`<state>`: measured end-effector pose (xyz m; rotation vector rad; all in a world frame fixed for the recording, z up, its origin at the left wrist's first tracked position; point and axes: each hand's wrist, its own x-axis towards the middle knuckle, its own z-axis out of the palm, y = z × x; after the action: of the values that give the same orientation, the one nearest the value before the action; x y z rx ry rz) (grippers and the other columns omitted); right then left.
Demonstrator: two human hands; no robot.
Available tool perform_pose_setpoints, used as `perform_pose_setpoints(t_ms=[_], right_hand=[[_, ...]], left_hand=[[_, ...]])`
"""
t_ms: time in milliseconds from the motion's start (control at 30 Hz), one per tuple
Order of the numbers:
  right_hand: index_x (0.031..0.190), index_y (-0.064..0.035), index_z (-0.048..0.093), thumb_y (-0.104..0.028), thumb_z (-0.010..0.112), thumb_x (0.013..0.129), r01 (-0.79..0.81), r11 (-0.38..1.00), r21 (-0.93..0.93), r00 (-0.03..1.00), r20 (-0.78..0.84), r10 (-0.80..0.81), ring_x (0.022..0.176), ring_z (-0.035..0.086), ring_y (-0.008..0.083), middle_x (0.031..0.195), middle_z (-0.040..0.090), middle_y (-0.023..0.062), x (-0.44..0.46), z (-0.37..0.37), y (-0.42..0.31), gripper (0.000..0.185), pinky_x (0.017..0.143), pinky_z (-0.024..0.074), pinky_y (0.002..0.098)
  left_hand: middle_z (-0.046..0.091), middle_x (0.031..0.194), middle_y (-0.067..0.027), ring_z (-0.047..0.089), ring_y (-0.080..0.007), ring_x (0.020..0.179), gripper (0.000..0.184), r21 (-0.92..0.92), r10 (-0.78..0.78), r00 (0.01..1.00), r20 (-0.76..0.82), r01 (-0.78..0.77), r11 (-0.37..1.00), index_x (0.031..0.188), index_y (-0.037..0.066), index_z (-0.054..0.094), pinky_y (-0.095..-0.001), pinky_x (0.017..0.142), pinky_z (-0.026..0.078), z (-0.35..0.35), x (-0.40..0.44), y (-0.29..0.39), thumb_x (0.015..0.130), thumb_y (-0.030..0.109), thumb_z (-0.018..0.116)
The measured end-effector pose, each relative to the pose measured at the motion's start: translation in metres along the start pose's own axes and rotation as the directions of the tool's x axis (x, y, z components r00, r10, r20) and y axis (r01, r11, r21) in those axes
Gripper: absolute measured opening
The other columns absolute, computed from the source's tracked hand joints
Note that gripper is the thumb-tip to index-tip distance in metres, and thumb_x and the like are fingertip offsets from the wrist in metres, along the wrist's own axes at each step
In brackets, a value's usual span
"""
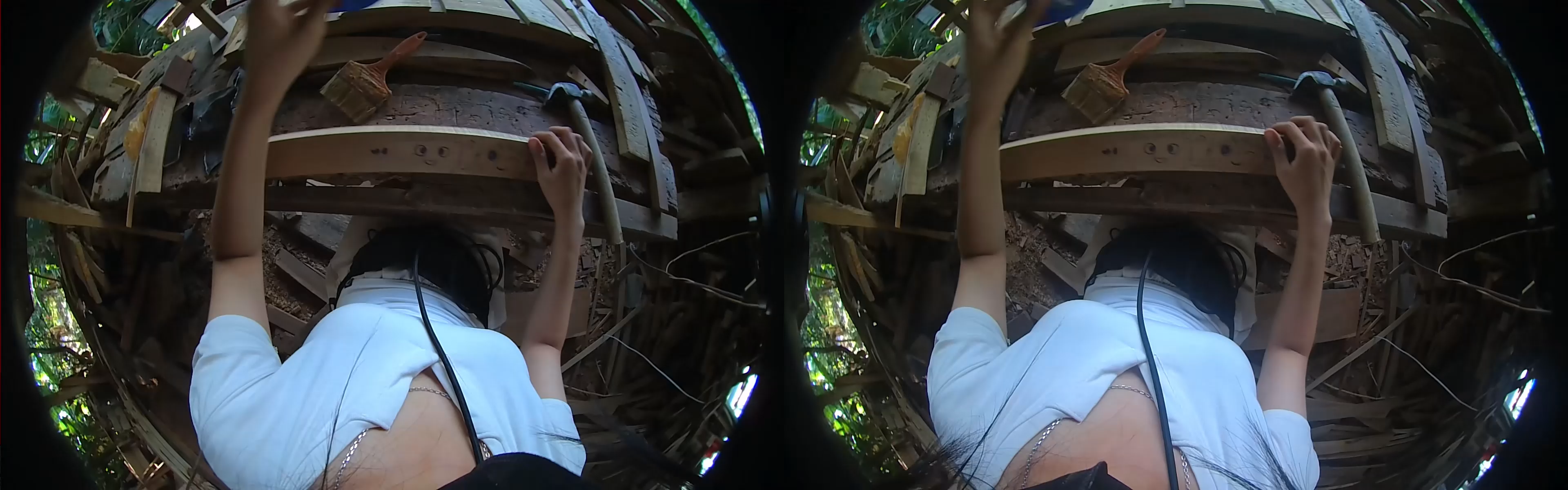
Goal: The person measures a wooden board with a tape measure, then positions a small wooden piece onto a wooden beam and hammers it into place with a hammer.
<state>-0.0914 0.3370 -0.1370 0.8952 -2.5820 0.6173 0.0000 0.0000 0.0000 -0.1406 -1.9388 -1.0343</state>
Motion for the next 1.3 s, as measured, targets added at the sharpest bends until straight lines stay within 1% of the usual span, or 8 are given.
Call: perform_pose_setpoints(t_ms=[300, 567, 700, 767, 867, 1100, 1167, 1300], right_hand=[[0.081, -0.0103, 0.066, -0.038, 0.059, 0.084, -0.072, 0.995, -0.068, 0.988, -0.145, 0.062, 0.089, 0.054, 0.0216, 0.087, 0.058, 0.0037, 0.007, 0.014, -0.008, 0.029, 0.083, 0.0397, 0.0342], [0.087, -0.0114, 0.066, -0.039, 0.062, 0.082, -0.211, 0.971, -0.108, 0.959, -0.212, 0.185, 0.090, 0.055, 0.0263, 0.089, 0.060, 0.0084, 0.019, 0.024, -0.018, 0.028, 0.080, 0.0444, 0.0377], [0.099, -0.0088, 0.062, -0.046, 0.058, 0.085, -0.031, 0.968, 0.247, 0.946, -0.305, 0.109, 0.079, 0.058, 0.0207, 0.085, 0.059, 0.0070, 0.004, 0.003, -0.070, 0.040, 0.074, 0.0455, 0.0328], [0.107, -0.0037, 0.058, -0.049, 0.054, 0.087, -0.279, 0.432, 0.858, 0.954, 0.198, 0.225, 0.068, 0.058, 0.0131, 0.084, 0.059, 0.0060, -0.008, -0.010, -0.096, 0.050, 0.062, 0.0467, 0.0250], [0.112, -0.0016, 0.055, -0.051, 0.052, 0.087, -0.409, 0.077, 0.909, 0.910, 0.400, 0.111, 0.064, 0.057, 0.0075, 0.084, 0.059, 0.0063, -0.024, -0.007, -0.100, 0.056, 0.051, 0.0438, 0.0178], [0.120, -0.0031, 0.047, -0.034, 0.065, 0.083, -0.228, 0.429, 0.874, 0.968, 0.158, 0.193, 0.081, 0.059, 0.0115, 0.092, 0.061, 0.0095, -0.025, -0.008, -0.102, 0.052, 0.067, 0.0483, 0.0215], [0.119, -0.0024, 0.048, -0.027, 0.069, 0.081, -0.223, 0.407, 0.886, 0.966, 0.145, 0.214, 0.092, 0.059, 0.0156, 0.101, 0.060, 0.0113, -0.025, -0.008, -0.107, 0.050, 0.078, 0.0465, 0.0257], [0.115, -0.0009, 0.050, -0.019, 0.071, 0.078, -0.152, 0.511, 0.846, 0.986, 0.163, 0.025, 0.103, 0.056, 0.0195, 0.106, 0.059, 0.0116, -0.034, 0.003, -0.096, 0.047, 0.088, 0.0439, 0.0308]], left_hand=[[0.060, 0.108, -0.0128, 0.056, -0.0173, 0.101, 0.039, 0.011, -0.107, 0.965, -0.239, 0.112, 0.994, 0.108, 0.006, 0.048, -0.0286, 0.083, 0.050, -0.052, -0.055, -0.010, 0.077, 0.009, 0.071], [0.060, 0.108, -0.0089, 0.057, -0.0173, 0.101, 0.040, -0.196, -0.285, 0.957, 0.057, 0.291, 0.937, 0.108, 0.009, 0.049, -0.0353, 0.086, 0.053, 0.030, -0.102, 0.003, 0.075, 0.007, 0.072], [0.063, 0.103, -0.0035, 0.059, -0.0174, 0.099, 0.037, -0.130, -0.028, 0.984, 0.177, 0.052, 0.990, 0.103, 0.012, 0.051, -0.0309, 0.080, 0.055, 0.068, -0.123, 0.009, 0.073, 0.014, 0.072], [0.065, 0.100, -0.0007, 0.060, -0.0168, 0.098, 0.034, -0.066, 0.091, 0.969, 0.230, -0.077, 0.995, 0.100, 0.013, 0.052, -0.0299, 0.078, 0.055, 0.081, -0.136, 0.013, 0.073, 0.016, 0.072], [0.064, 0.103, 0.0057, 0.059, -0.0148, 0.102, 0.023, 0.046, 0.194, 0.928, 0.317, -0.220, 0.974, 0.091, 0.015, 0.056, -0.0322, 0.083, 0.054, 0.090, -0.152, 0.024, 0.073, 0.015, 0.070], [0.060, 0.114, 0.0029, 0.056, -0.0192, 0.108, 0.030, -0.054, 0.119, 0.857, 0.502, -0.106, 0.993, 0.099, 0.015, 0.056, -0.0409, 0.097, 0.044, 0.066, -0.166, 0.035, 0.074, 0.000, 0.063], [0.060, 0.111, -0.0036, 0.058, -0.0182, 0.102, 0.028, -0.139, 0.141, 0.885, 0.443, -0.087, 0.986, 0.100, 0.013, 0.055, -0.0353, 0.089, 0.046, 0.065, -0.169, 0.034, 0.076, -0.001, 0.060], [0.060, 0.084, -0.0095, 0.057, -0.0119, 0.080, 0.006, -0.301, -0.329, 0.941, 0.073, 0.336, 0.893, 0.092, 0.007, 0.055, -0.0265, 0.071, 0.044, 0.065, -0.167, 0.038, 0.087, 0.009, 0.054]])
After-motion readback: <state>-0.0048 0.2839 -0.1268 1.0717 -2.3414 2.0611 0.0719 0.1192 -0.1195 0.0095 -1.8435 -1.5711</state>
